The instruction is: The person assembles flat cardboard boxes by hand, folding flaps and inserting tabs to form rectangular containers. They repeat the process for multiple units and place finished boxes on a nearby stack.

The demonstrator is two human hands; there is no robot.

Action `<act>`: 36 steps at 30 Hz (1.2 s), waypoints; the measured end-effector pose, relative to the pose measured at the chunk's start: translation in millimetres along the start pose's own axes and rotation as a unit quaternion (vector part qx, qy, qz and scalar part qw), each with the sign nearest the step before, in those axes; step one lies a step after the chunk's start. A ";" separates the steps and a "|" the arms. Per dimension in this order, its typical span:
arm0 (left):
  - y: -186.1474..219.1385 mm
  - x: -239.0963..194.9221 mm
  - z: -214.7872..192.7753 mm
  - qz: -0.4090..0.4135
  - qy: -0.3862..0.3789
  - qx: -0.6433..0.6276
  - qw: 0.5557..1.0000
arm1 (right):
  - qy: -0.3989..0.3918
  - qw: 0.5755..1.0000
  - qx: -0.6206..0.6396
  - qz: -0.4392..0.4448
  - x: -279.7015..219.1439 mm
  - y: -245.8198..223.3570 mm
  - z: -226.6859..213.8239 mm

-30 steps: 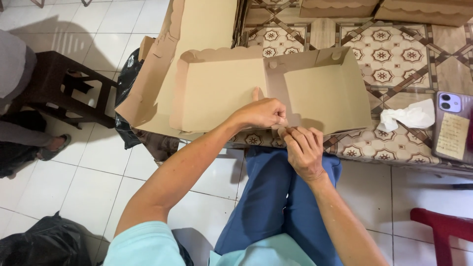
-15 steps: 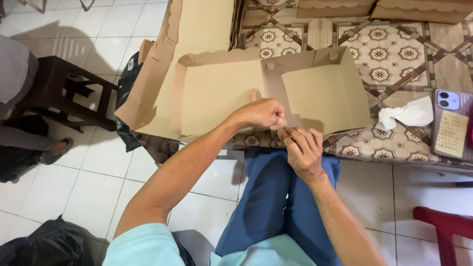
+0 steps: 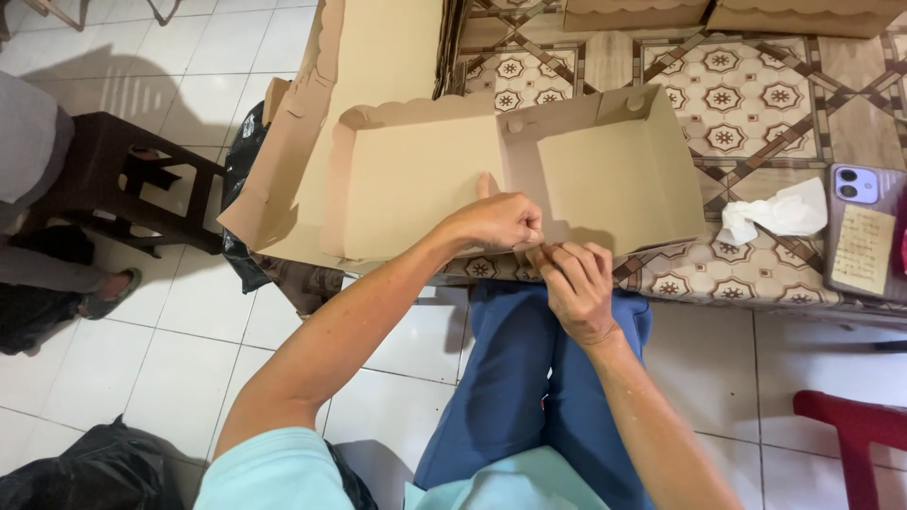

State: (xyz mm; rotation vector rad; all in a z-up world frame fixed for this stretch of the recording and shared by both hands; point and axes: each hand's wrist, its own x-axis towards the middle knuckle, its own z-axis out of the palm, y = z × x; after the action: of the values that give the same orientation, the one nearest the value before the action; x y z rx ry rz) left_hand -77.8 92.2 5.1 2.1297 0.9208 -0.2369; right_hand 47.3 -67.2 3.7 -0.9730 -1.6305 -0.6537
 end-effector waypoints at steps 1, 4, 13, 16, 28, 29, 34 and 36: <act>14.8 -13.2 -8.0 0.000 0.000 0.000 1.000 | 0.000 1.000 -0.001 0.000 -4.2 1.1 0.4; 40.0 -34.2 -23.7 0.011 0.006 0.003 1.000 | 0.004 1.000 0.000 -0.003 -11.5 3.1 2.7; 37.0 -36.5 -24.1 0.045 -0.013 0.003 0.999 | -0.007 1.000 0.019 -0.010 -4.3 2.6 -2.6; 29.6 -30.9 -23.4 0.044 -0.016 0.008 0.999 | -0.013 1.000 0.011 -0.015 -9.4 5.2 -0.5; 39.5 -34.9 -29.6 0.067 -0.062 0.046 0.995 | -0.054 0.998 0.001 0.013 2.9 3.5 -10.6; 40.6 -35.6 -30.9 0.070 -0.057 0.062 0.994 | -0.087 0.996 0.003 0.036 11.6 0.8 -14.8; 8.9 7.3 -14.6 0.095 -0.057 0.109 0.988 | -0.238 0.968 0.000 0.075 23.2 7.3 -29.3; 5.9 22.3 -15.1 0.101 -0.104 0.105 0.984 | -0.332 0.936 0.042 0.106 19.8 14.5 -30.6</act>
State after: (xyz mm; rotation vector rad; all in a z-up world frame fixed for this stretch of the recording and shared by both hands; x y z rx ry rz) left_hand -59.6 112.7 8.9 2.3194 0.5750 -0.4613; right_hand 73.5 -79.5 30.1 -1.3754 -2.0699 -0.0943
